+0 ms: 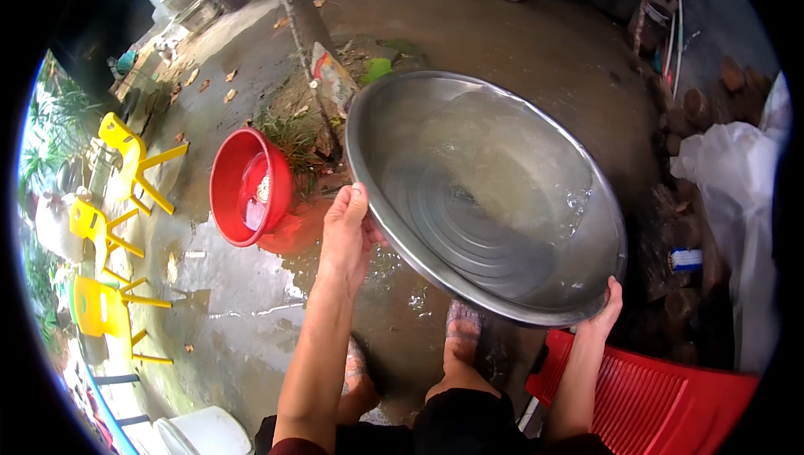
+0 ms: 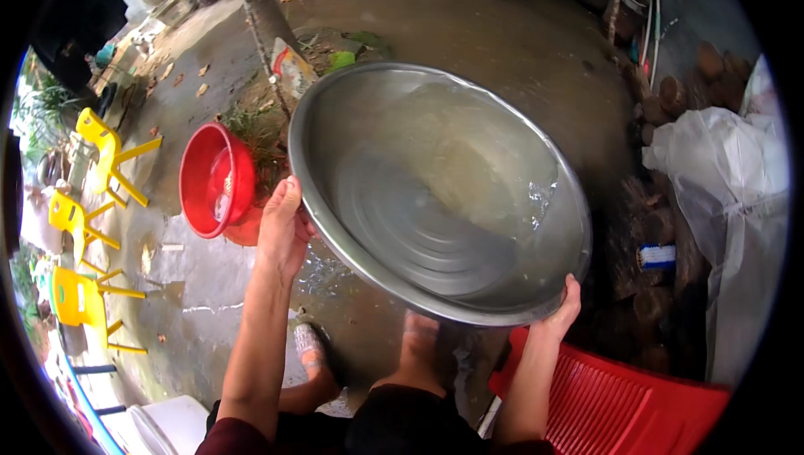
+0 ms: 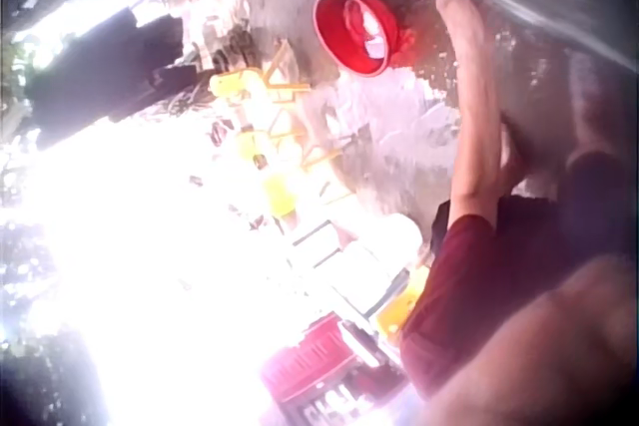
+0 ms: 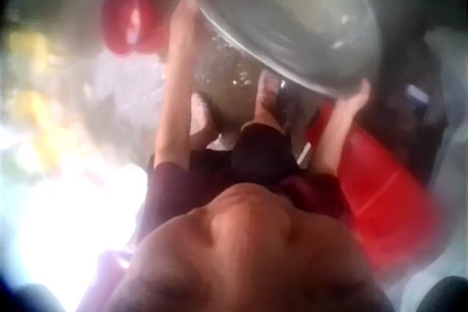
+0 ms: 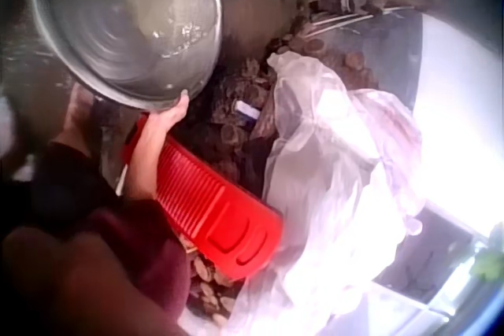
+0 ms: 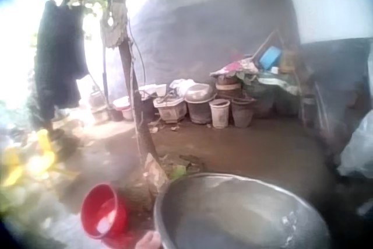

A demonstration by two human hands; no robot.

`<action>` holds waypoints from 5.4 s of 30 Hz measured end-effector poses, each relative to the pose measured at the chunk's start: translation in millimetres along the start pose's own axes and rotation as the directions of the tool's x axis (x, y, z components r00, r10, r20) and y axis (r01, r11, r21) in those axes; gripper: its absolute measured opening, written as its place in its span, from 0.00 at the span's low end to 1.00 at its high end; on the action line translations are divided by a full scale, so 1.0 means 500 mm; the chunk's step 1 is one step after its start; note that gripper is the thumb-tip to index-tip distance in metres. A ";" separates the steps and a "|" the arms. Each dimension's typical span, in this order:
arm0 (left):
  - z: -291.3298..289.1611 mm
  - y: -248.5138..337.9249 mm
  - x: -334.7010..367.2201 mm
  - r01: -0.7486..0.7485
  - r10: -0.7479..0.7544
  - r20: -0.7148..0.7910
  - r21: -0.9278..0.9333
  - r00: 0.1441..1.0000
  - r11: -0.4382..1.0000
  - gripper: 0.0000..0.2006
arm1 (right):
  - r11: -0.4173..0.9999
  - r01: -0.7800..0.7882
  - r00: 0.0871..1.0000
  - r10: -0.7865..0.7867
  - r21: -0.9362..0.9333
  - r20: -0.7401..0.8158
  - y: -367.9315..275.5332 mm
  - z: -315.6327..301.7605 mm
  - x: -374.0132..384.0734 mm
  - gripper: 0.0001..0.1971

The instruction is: The person washes a white bucket and a large metal basin by hand and using a blue brush, scrubbing the interior and exterior surfaces with water.

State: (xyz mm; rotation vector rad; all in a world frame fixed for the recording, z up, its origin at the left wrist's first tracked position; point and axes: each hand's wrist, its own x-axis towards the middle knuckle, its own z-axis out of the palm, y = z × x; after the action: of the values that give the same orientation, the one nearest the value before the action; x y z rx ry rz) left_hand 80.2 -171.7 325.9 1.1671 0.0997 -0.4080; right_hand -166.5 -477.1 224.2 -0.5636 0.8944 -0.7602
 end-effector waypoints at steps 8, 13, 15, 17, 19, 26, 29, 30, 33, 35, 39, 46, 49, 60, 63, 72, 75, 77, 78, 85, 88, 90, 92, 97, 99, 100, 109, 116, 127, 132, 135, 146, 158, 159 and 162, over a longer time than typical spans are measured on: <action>-0.002 -0.004 0.007 -0.050 0.049 -0.021 -0.010 0.999 0.999 0.10 | 0.998 0.058 0.995 -0.055 0.035 -0.088 0.018 0.001 -0.009 0.12; 0.006 0.007 0.001 -0.043 0.041 -0.068 -0.027 0.997 0.999 0.10 | 0.995 0.104 0.987 -0.101 0.013 -0.126 0.031 0.007 -0.027 0.07; 0.008 0.011 0.005 -0.042 0.041 -0.045 -0.017 0.998 0.999 0.10 | 0.995 0.101 0.986 -0.097 0.018 -0.139 0.029 0.017 -0.034 0.07; 0.016 0.009 0.013 -0.042 0.040 -0.053 -0.035 0.998 0.999 0.10 | 0.994 0.098 0.986 -0.091 0.040 -0.137 0.026 0.019 -0.032 0.07; 0.030 0.010 0.021 -0.049 0.050 0.037 -0.032 0.998 0.998 0.09 | 0.995 0.070 0.990 -0.061 0.069 -0.128 0.023 -0.003 -0.014 0.09; 0.057 0.029 0.029 -0.070 0.069 0.070 0.011 0.995 0.997 0.10 | 0.989 0.048 0.993 -0.032 0.141 -0.114 0.013 0.006 -0.011 0.11; 0.050 0.032 0.021 -0.072 0.071 0.041 0.022 0.997 0.997 0.12 | 0.991 0.068 0.989 -0.052 0.112 -0.135 0.017 0.020 -0.027 0.11; 0.046 0.032 0.017 -0.064 0.064 0.038 0.015 0.997 0.998 0.12 | 0.992 0.080 0.989 -0.067 0.098 -0.133 0.017 0.023 -0.032 0.10; 0.015 0.035 0.005 -0.072 0.072 0.035 0.026 0.997 0.997 0.13 | 0.992 0.098 0.990 -0.089 0.074 -0.113 0.014 0.039 -0.044 0.10; 0.002 0.006 0.014 -0.051 0.051 0.006 0.032 0.999 0.998 0.13 | 0.995 0.096 0.984 -0.091 0.027 -0.150 0.020 0.024 -0.050 0.11; -0.016 0.023 0.003 0.042 -0.050 0.066 0.129 0.997 0.991 0.14 | 0.997 0.073 0.985 -0.076 -0.026 -0.156 0.024 0.014 -0.022 0.13; -0.006 0.013 -0.001 0.057 -0.056 -0.025 0.067 0.998 0.996 0.17 | 0.996 0.091 0.990 -0.089 0.016 -0.113 0.017 0.029 -0.038 0.08; -0.010 0.014 -0.002 0.045 -0.048 0.033 0.081 0.998 0.996 0.17 | 0.996 0.089 0.986 -0.084 0.029 -0.145 0.018 0.039 -0.043 0.08; 0.069 0.051 0.038 -0.031 0.007 0.158 0.150 0.987 0.988 0.17 | 0.994 -0.013 0.999 0.017 0.110 -0.041 -0.009 -0.008 -0.005 0.15; 0.148 0.054 0.019 -0.115 0.106 0.095 0.094 0.990 0.989 0.18 | 0.990 -0.043 0.994 0.055 0.137 -0.090 -0.019 -0.010 -0.010 0.16; 0.157 0.055 0.012 -0.140 0.127 0.107 0.121 0.986 0.983 0.19 | 0.979 -0.074 0.990 0.094 0.189 -0.103 0.001 -0.012 -0.033 0.17; 0.123 0.049 0.019 -0.130 0.119 0.084 0.139 0.989 0.982 0.19 | 0.982 -0.056 0.982 0.087 0.179 -0.169 0.023 -0.013 -0.043 0.14; 0.083 0.031 0.035 -0.124 0.126 -0.010 0.120 0.992 0.985 0.20 | 0.984 -0.035 0.981 0.067 0.176 -0.182 0.052 -0.022 -0.046 0.12; 0.058 0.025 0.041 -0.088 0.093 -0.057 0.087 0.994 0.992 0.20 | 0.989 -0.009 0.980 0.038 0.147 -0.195 0.061 -0.007 -0.059 0.12; -0.005 -0.004 0.055 -0.024 0.040 -0.292 0.060 0.956 0.998 0.19 | 0.999 0.046 0.979 -0.041 0.019 -0.201 0.101 0.006 -0.081 0.12; 0.060 0.019 0.053 -0.003 0.013 -0.221 0.044 0.975 0.999 0.17 | 0.999 0.009 0.982 -0.001 0.040 -0.189 0.067 0.018 -0.068 0.14; 0.080 0.033 0.069 -0.031 0.037 -0.150 0.042 0.988 0.999 0.17 | 0.993 -0.008 0.993 0.021 0.116 -0.116 0.041 0.015 -0.029 0.17; 0.102 0.040 0.080 -0.077 0.078 -0.103 0.013 0.992 0.997 0.16 | 0.996 0.005 0.995 0.005 0.092 -0.101 0.008 0.021 -0.011 0.18; 0.108 0.057 0.089 -0.090 0.088 0.022 0.111 0.996 0.990 0.15 | 0.997 0.001 0.998 0.004 0.078 -0.066 -0.028 0.046 -0.005 0.18; 0.095 0.063 0.088 -0.089 0.071 0.108 0.167 0.992 0.982 0.15 | 0.995 -0.012 0.999 0.016 0.100 -0.037 -0.027 0.046 -0.013 0.18; 0.095 0.064 0.083 -0.076 0.063 0.079 0.172 0.995 0.982 0.14 | 0.994 -0.010 0.999 0.014 0.105 -0.039 -0.025 0.049 -0.014 0.18; 0.032 0.051 0.064 -0.018 0.031 -0.046 0.261 0.998 0.965 0.14 | 0.996 0.013 0.995 -0.003 0.089 -0.103 0.020 0.037 -0.024 0.17; -0.021 0.030 0.079 0.029 -0.002 -0.157 0.166 0.988 0.986 0.17 | 0.996 0.081 0.981 -0.086 -0.035 -0.176 0.086 0.039 -0.091 0.13; 0.080 0.050 0.074 -0.121 0.140 -0.086 0.190 0.986 0.974 0.15 | 0.977 -0.212 0.968 0.207 -0.020 -0.140 0.069 -0.054 -0.022 0.12; 0.199 0.054 0.021 -0.262 0.260 0.051 0.335 0.964 0.905 0.11 | 0.965 -0.241 0.961 0.252 0.106 -0.111 0.004 -0.083 0.027 0.12; 0.247 0.052 -0.014 -0.285 0.256 0.130 0.322 0.958 0.903 0.12 | 0.952 -0.258 0.957 0.276 0.162 -0.094 0.000 -0.108 0.047 0.12; 0.246 0.036 -0.066 -0.246 0.184 0.222 0.293 0.957 0.924 0.05 | 0.976 -0.218 0.923 0.200 -0.018 -0.329 0.151 -0.150 -0.022 0.08; 0.063 0.029 0.006 -0.125 0.141 -0.033 0.296 0.989 0.947 0.05 | 0.978 -0.110 0.951 0.051 -0.178 -0.306 0.160 -0.050 -0.067 0.19; 0.056 0.025 0.011 -0.127 0.149 -0.060 0.282 0.987 0.951 0.05 | 0.981 -0.070 0.959 0.016 -0.182 -0.283 0.155 -0.043 -0.067 0.19; 0.049 0.021 0.020 -0.085 0.102 -0.062 0.235 0.993 0.968 0.05 | 0.985 -0.020 0.973 -0.021 -0.174 -0.229 0.131 -0.027 -0.055 0.18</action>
State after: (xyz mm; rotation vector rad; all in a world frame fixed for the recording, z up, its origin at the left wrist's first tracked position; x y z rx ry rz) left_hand 90.0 -192.9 342.0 1.4125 0.0618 -0.2985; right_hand -166.7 -417.2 183.9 -0.6387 1.1839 -0.7619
